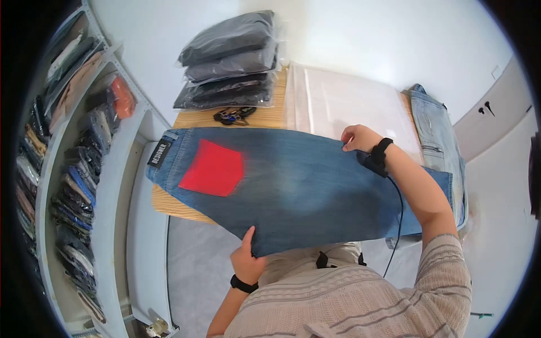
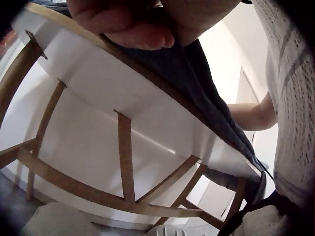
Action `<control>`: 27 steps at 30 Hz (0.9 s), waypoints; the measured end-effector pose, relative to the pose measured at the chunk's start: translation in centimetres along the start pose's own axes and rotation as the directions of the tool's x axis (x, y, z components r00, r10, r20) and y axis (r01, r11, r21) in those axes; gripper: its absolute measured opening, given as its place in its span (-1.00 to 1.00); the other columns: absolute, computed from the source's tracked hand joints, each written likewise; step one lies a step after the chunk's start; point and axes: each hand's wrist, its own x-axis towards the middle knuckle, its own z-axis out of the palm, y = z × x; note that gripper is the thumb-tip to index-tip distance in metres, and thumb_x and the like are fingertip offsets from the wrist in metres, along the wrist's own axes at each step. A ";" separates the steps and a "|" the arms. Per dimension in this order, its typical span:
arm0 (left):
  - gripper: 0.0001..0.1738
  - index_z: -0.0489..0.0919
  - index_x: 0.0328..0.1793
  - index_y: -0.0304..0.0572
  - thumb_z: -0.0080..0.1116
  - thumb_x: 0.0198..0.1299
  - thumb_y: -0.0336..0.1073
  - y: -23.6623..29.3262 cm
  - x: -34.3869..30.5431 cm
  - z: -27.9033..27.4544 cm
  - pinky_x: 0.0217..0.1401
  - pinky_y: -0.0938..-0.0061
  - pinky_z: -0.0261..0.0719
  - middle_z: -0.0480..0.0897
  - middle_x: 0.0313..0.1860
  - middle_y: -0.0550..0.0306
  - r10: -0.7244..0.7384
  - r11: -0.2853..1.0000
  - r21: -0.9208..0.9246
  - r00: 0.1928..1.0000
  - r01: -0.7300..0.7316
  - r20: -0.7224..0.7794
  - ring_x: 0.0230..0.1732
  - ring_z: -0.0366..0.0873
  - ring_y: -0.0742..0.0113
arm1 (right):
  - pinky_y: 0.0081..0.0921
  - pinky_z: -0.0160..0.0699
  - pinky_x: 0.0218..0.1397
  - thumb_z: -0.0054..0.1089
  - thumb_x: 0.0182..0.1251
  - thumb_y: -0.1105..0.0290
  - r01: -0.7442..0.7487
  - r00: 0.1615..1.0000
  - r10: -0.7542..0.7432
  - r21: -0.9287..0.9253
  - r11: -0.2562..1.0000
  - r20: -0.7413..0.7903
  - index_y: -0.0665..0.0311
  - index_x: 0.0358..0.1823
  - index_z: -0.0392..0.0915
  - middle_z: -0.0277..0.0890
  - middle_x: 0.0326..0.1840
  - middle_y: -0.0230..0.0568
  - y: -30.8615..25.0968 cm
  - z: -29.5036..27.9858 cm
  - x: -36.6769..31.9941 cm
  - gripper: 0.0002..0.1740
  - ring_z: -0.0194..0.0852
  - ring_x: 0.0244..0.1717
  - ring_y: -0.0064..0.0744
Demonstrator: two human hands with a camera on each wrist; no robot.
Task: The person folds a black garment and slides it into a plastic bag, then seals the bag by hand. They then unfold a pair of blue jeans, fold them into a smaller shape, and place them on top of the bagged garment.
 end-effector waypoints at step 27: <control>-0.40 0.37 0.24 -0.22 0.09 -0.03 -0.56 1.9 -0.1 0.5 -0.07 0.39 0.50 0.59 -0.13 -0.28 -0.144 0.989 -0.020 0.989 0.145 0.014 -0.14 0.61 -0.02 | -0.44 0.39 0.02 0.15 0.22 0.20 -0.264 0.964 0.267 -0.136 0.955 0.004 0.27 -0.05 0.56 0.59 -0.15 -0.18 12.7 -7.3 -9.8 -0.64 0.48 -0.10 -0.31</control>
